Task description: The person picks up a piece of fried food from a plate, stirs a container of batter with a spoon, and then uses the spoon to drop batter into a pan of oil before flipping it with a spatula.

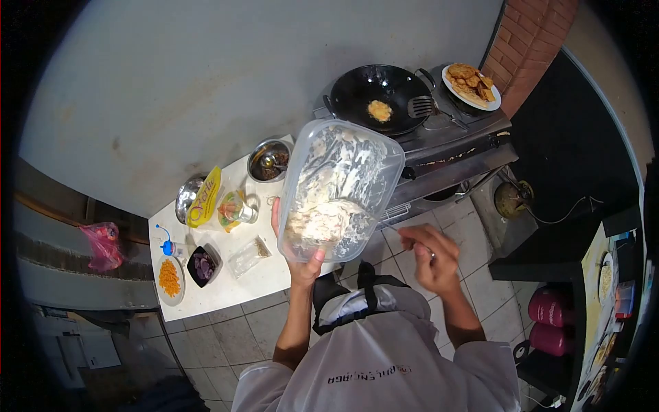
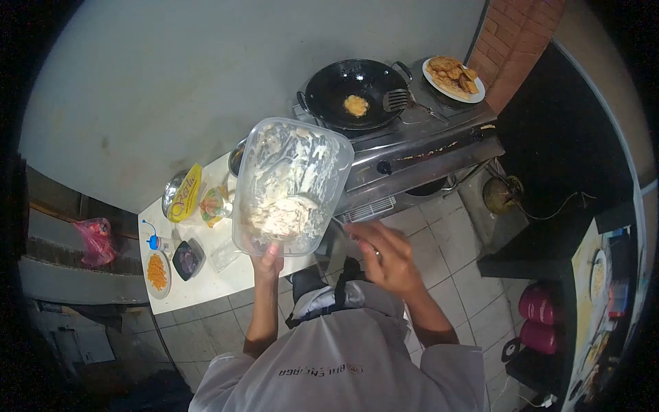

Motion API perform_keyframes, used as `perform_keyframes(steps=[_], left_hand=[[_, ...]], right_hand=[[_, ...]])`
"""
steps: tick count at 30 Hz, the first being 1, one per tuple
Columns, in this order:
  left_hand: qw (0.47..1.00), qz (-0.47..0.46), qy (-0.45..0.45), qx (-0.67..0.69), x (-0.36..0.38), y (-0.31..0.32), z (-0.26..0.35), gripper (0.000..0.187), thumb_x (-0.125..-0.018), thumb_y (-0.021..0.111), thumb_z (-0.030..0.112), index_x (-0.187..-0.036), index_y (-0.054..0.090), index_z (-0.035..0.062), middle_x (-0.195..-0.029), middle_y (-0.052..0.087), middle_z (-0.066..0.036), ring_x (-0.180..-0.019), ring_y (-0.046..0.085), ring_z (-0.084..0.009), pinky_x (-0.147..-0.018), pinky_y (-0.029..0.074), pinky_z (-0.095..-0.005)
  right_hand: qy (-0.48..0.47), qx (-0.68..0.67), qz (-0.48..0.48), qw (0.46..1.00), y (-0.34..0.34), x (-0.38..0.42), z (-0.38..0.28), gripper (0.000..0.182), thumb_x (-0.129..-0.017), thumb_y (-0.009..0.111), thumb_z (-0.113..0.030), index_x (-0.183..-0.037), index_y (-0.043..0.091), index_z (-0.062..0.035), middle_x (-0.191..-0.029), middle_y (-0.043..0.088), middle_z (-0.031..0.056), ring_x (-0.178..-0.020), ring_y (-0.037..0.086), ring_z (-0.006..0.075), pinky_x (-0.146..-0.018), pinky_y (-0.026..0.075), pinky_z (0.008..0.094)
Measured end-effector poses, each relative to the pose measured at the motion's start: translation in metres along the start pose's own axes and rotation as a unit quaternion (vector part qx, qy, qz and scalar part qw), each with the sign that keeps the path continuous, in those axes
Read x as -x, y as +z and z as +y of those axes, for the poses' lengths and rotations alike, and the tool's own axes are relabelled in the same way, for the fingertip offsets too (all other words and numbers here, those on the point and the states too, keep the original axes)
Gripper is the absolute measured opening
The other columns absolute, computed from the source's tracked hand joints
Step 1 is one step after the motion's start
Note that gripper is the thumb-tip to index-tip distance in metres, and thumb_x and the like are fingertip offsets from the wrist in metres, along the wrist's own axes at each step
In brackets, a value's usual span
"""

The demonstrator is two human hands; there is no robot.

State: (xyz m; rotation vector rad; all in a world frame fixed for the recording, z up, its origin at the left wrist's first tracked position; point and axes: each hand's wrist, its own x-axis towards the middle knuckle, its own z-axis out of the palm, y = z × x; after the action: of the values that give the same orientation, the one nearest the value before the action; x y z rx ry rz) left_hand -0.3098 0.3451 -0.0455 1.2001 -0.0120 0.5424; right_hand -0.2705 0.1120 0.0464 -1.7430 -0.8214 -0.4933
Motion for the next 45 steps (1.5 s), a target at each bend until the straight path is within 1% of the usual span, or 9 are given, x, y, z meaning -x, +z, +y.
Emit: perform_keyframes(steps=[7, 14, 16, 19, 25, 28, 34, 41, 45], left_hand=[[0.997, 0.042, -0.054, 0.031, -0.005, 0.012, 0.002, 0.112, -0.061, 0.081, 0.025, -0.146, 0.011, 0.0069, -0.136, 0.035, -0.014, -0.126, 0.038, -0.0277, -0.105, 0.035, -0.0409], [0.989, 0.059, -0.102, 0.093, 0.008, 0.017, 0.0, 0.106, -0.063, 0.078, 0.021, -0.145, 0.013, 0.0059, -0.135, 0.036, -0.015, -0.124, 0.041, -0.0273, -0.102, 0.039, -0.0406], [0.986, 0.072, -0.108, 0.105, 0.013, 0.018, -0.002, 0.103, -0.064, 0.077, 0.019, -0.145, 0.014, 0.0057, -0.134, 0.037, -0.015, -0.123, 0.042, -0.0275, -0.101, 0.041, -0.0406], [0.98, 0.085, -0.124, 0.129, 0.024, 0.008, -0.01, 0.096, -0.067, 0.074, 0.017, -0.143, 0.017, 0.0062, -0.132, 0.039, -0.016, -0.12, 0.045, -0.0284, -0.097, 0.044, -0.0412], [0.982, 0.096, -0.099, 0.129, 0.031, 0.013, 0.006, 0.097, -0.067, 0.074, 0.022, -0.144, 0.017, 0.0072, -0.133, 0.04, -0.017, -0.12, 0.046, -0.0301, -0.098, 0.044, -0.0428], [0.99, 0.098, -0.072, 0.078, 0.034, 0.018, 0.02, 0.106, -0.063, 0.077, 0.029, -0.145, 0.015, 0.0053, -0.134, 0.039, -0.018, -0.122, 0.045, -0.0303, -0.101, 0.04, -0.0424], [0.972, 0.189, -0.137, -0.029, 0.032, 0.07, 0.08, 0.115, -0.057, 0.079, 0.041, -0.144, 0.016, -0.0006, -0.134, 0.04, -0.018, -0.123, 0.044, -0.0292, -0.103, 0.037, -0.0406], [0.947, 0.275, -0.121, -0.109, 0.014, 0.135, 0.155, 0.115, -0.056, 0.077, 0.047, -0.143, 0.02, -0.0029, -0.133, 0.041, -0.018, -0.124, 0.043, -0.0291, -0.104, 0.035, -0.0389], [0.942, 0.288, -0.11, -0.13, 0.016, 0.143, 0.175, 0.114, -0.056, 0.077, 0.046, -0.142, 0.021, -0.0032, -0.133, 0.041, -0.018, -0.124, 0.043, -0.0292, -0.104, 0.035, -0.0391]], right_hand=[[0.274, -0.217, 0.094, 0.932, 0.045, 0.037, -0.013, 0.031, -0.1, 0.035, -0.013, -0.102, 0.054, 0.0121, -0.079, 0.061, 0.0133, -0.065, 0.062, 0.0162, -0.055, 0.05, 0.0259], [0.253, -0.24, 0.15, 0.925, 0.038, 0.014, -0.01, 0.039, -0.102, 0.036, -0.023, -0.104, 0.053, 0.0123, -0.081, 0.06, 0.0159, -0.063, 0.062, 0.0194, -0.055, 0.051, 0.0289], [0.11, -0.193, 0.018, 0.975, 0.023, 0.011, -0.003, 0.036, -0.1, 0.04, -0.021, -0.099, 0.056, 0.0119, -0.082, 0.061, 0.0169, -0.065, 0.063, 0.0204, -0.056, 0.051, 0.0298], [0.091, -0.144, -0.089, 0.981, -0.005, 0.005, -0.012, 0.034, -0.098, 0.044, -0.019, -0.093, 0.06, 0.0111, -0.083, 0.061, 0.0183, -0.066, 0.063, 0.0214, -0.057, 0.051, 0.0297], [0.032, -0.144, -0.044, 0.988, -0.036, -0.013, -0.011, 0.027, -0.095, 0.048, -0.013, -0.093, 0.063, 0.0099, -0.079, 0.062, 0.0165, -0.065, 0.062, 0.0202, -0.056, 0.05, 0.0285], [0.013, -0.137, -0.204, 0.969, -0.033, -0.018, -0.016, 0.022, -0.081, 0.05, -0.001, -0.095, 0.064, 0.007, -0.081, 0.063, 0.0163, -0.064, 0.062, 0.019, -0.056, 0.05, 0.0273], [0.062, -0.239, -0.251, 0.936, -0.056, -0.102, -0.001, 0.026, -0.08, 0.055, 0.003, -0.105, 0.063, 0.004, -0.093, 0.062, 0.0161, -0.073, 0.063, 0.0232, -0.062, 0.051, 0.0293], [0.102, -0.305, -0.437, 0.84, -0.072, -0.165, -0.022, 0.034, -0.077, 0.059, 0.008, -0.11, 0.063, 0.0001, -0.093, 0.061, 0.0147, -0.078, 0.061, 0.027, -0.068, 0.051, 0.0302], [0.117, -0.298, -0.426, 0.846, -0.101, -0.187, -0.028, 0.036, -0.076, 0.056, 0.01, -0.11, 0.063, -0.0003, -0.09, 0.061, 0.0126, -0.069, 0.061, 0.0194, -0.059, 0.051, 0.0282]])
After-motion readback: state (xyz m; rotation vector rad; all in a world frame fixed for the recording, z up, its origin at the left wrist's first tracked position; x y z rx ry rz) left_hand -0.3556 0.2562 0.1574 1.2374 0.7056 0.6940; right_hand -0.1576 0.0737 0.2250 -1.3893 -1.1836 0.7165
